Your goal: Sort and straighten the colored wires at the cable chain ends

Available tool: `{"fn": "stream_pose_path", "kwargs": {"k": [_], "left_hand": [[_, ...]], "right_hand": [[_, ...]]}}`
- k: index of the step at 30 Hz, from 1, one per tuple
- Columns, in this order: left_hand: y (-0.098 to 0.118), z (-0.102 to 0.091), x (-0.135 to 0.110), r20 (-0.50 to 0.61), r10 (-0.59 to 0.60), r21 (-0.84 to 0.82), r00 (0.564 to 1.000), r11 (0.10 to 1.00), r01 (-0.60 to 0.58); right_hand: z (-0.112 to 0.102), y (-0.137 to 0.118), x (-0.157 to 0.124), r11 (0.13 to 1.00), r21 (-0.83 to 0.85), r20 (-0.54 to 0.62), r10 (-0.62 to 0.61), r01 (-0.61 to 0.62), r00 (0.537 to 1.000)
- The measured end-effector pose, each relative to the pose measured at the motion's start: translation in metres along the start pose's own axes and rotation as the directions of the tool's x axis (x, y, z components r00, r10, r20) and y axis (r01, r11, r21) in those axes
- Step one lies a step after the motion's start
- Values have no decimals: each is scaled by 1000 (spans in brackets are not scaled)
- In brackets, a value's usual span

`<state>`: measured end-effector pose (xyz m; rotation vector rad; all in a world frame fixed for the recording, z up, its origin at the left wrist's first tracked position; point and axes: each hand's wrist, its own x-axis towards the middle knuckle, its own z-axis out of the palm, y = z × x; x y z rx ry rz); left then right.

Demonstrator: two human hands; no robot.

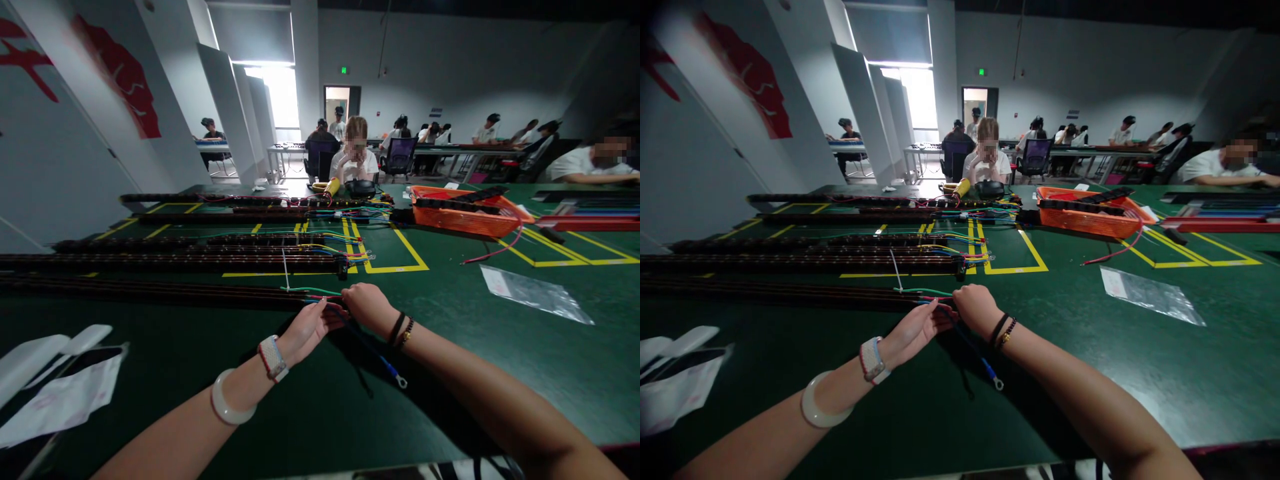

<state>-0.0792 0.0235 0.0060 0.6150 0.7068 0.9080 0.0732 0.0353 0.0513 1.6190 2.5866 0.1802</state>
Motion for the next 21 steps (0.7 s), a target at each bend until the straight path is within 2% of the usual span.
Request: {"fn": "stream_pose_path", "kwargs": {"k": [6,12,15,18,21], "left_hand": [[3,3,-2,4,-15,20,1000,1000,15],[2,2,-2,15,-23,11,1000,1000,23],[1,1,-2,1,-27,31,1000,999,27],[1,0,-1,23,-5,62,1000,998,3],[1,-1,0,18,18,70,1000,997,-19]], "right_hand": [[-1,1,-3,1000,14,8,13,-13,1000],[-34,12,-21,996,77,-35,44,-41,998],[-44,3,-34,999,43,27,15,-16,1000],[-38,-11,-42,1000,21,102,-20,18,995],[-28,-17,-42,997,16,117,-83,82,990]]}}
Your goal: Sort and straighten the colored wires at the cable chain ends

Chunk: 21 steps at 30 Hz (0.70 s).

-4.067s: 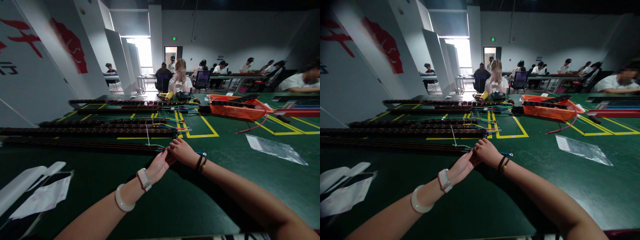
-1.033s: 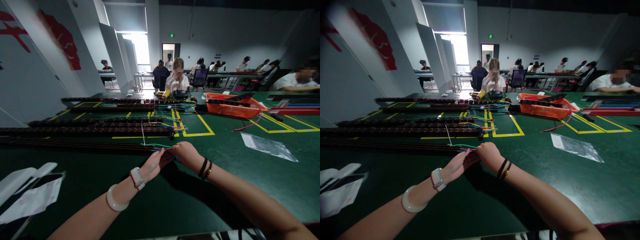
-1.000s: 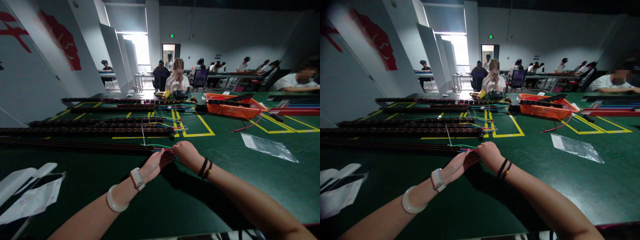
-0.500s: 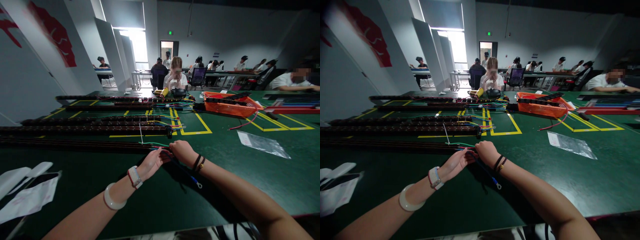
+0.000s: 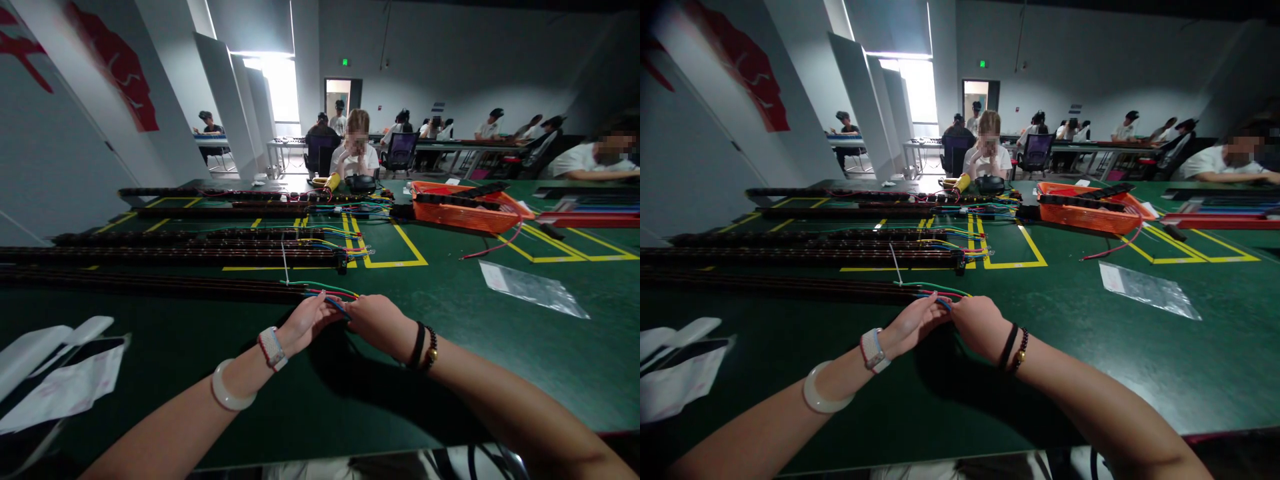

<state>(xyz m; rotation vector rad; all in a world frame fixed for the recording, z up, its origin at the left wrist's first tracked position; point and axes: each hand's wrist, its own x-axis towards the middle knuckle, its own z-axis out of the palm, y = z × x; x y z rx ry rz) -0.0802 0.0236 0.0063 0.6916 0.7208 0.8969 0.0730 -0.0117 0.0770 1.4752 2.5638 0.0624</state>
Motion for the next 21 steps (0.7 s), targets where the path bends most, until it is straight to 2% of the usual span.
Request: {"fn": "stream_pose_path", "kwargs": {"k": [4,7,11,16,21], "left_hand": [[2,2,-4,42,-59,65,997,996,57],[3,5,-7,123,-123,204,985,974,96],[2,8,-9,200,-118,295,973,954,55],[0,8,-7,226,-136,313,965,948,60],[-2,7,-5,222,-125,347,967,937,41]], "right_hand": [[-2,13,4,999,-38,-56,3,-6,998],[-7,27,8,995,-77,-100,-76,69,992],[0,33,16,978,-123,-54,-174,166,983],[15,24,23,984,-102,-29,-150,147,988],[5,36,18,994,-16,-69,-112,111,991]]}}
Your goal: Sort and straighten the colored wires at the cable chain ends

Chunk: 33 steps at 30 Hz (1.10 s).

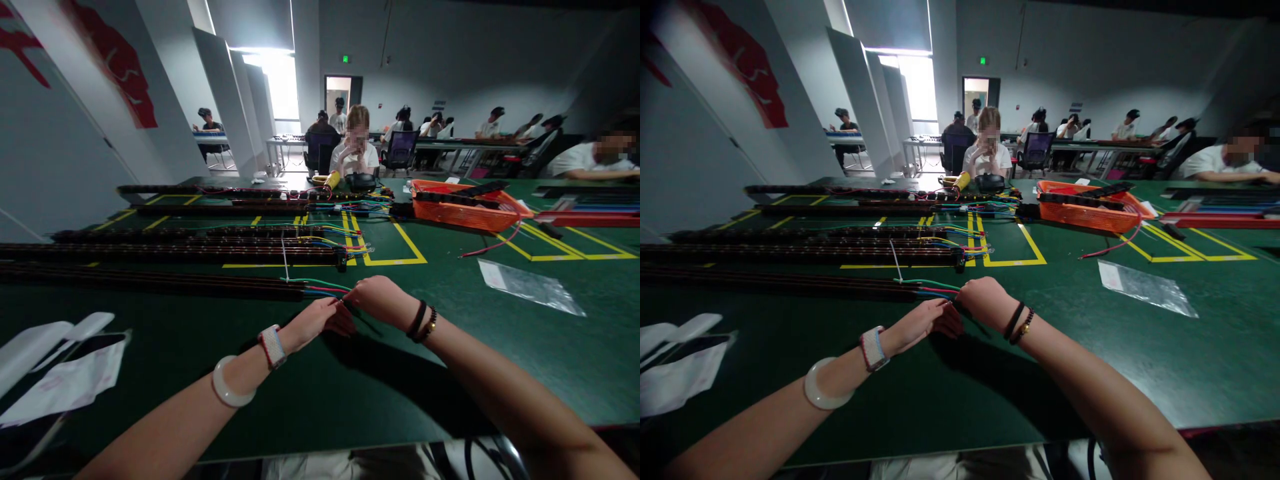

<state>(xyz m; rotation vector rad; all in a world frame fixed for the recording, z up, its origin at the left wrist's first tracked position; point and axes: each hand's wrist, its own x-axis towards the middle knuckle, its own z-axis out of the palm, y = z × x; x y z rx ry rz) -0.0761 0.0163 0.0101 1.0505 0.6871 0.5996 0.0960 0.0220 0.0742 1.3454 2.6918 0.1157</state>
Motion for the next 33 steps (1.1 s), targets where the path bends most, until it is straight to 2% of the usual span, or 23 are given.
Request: {"fn": "stream_pose_path", "kwargs": {"k": [4,7,10,14,18,23,27,30,33], "left_hand": [[1,0,0,1,0,30,1000,1000,0],[3,1,-1,-9,0,101,1000,995,1],[4,0,-2,6,-1,133,1000,991,0],[4,-2,-2,26,7,133,1000,991,-10],[6,-2,-4,28,8,141,1000,990,-12],[5,-2,-2,32,8,132,999,991,-12],[5,-2,-2,21,5,119,1000,993,-7],[6,0,-3,7,1,101,1000,995,-2],[7,1,-3,-19,-11,8,1000,1000,11]], "right_hand": [[-2,21,6,976,201,-201,121,-80,972],[14,31,22,901,431,-273,176,-44,946],[37,35,40,782,621,-254,144,48,956],[57,35,54,622,782,-137,99,46,986],[63,34,60,566,822,-74,-9,66,997],[69,34,62,575,818,-2,-24,15,1000],[70,30,60,605,796,-25,-13,28,1000],[64,25,57,711,699,-95,-7,72,995],[56,18,52,855,508,-208,0,108,978]]}}
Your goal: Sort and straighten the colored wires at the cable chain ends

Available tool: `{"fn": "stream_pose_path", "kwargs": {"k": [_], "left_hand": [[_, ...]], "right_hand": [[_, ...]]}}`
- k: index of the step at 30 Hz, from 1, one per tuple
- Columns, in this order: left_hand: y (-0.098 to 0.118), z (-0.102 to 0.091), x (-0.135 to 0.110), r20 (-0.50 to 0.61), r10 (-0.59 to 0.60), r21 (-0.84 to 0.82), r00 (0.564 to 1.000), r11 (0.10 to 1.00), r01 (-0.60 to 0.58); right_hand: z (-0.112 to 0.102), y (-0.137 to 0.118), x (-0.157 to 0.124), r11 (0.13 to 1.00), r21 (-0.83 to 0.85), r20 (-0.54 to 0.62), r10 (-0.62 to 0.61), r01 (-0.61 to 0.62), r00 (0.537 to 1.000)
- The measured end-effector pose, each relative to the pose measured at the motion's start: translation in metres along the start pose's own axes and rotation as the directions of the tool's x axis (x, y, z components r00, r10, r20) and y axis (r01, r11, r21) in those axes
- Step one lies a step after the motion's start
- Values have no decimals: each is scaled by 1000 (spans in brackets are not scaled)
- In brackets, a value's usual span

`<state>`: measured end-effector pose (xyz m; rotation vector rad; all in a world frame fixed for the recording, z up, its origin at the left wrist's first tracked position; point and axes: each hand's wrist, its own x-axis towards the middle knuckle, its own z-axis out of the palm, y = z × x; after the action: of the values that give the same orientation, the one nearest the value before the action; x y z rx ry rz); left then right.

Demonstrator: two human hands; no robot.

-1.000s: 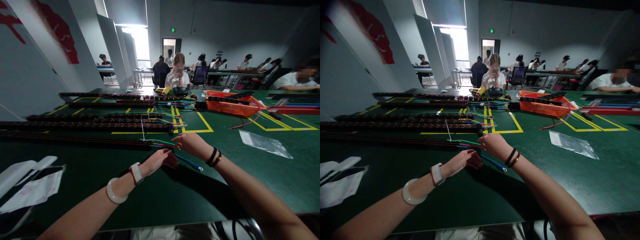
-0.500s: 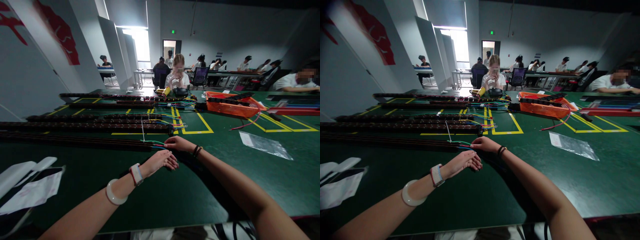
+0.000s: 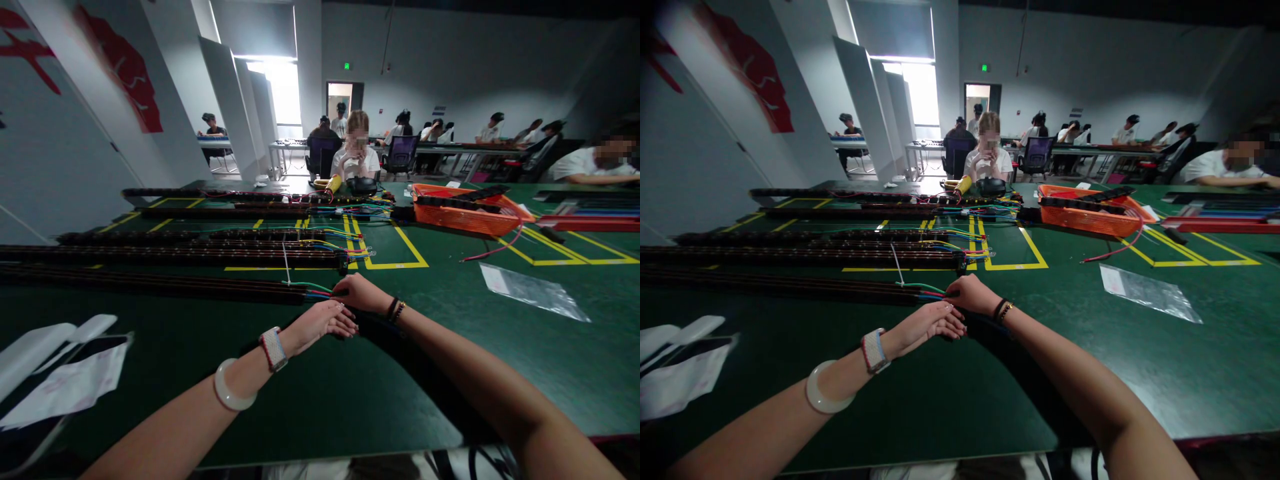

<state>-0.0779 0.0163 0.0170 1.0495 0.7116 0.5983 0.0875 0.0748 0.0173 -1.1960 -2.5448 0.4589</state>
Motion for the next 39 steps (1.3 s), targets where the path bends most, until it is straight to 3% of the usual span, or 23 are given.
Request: {"fn": "stream_pose_path", "kwargs": {"k": [4,7,13,20,26,30,34,37,39], "left_hand": [[0,-3,2,-21,-56,-251,998,967,49],[-2,-7,6,-48,-64,-419,997,907,38],[-5,-5,16,-283,-38,-515,958,849,-119],[-12,11,34,-501,-20,-496,865,826,-269],[-16,18,44,-553,23,-473,833,815,-336],[-15,16,40,-540,12,-479,842,818,-319],[-13,12,33,-455,28,-490,890,827,-277],[-12,9,29,-389,29,-494,921,837,-235],[-12,8,26,-371,4,-499,929,842,-203]], "right_hand": [[-6,-18,-4,940,-339,-90,-62,28,994],[-8,-31,-8,859,-509,-47,-98,60,994],[2,-49,-14,702,-702,-19,-191,124,981],[9,-51,-18,668,-732,-18,-211,130,977],[7,-52,-20,683,-722,-37,-192,106,981],[-3,-53,-22,755,-653,-64,-132,58,989],[-29,-53,-26,843,-533,-139,-8,-68,990],[-48,-52,-30,843,-513,-188,74,-162,979],[-54,-54,-34,831,-525,-154,116,-180,981]]}}
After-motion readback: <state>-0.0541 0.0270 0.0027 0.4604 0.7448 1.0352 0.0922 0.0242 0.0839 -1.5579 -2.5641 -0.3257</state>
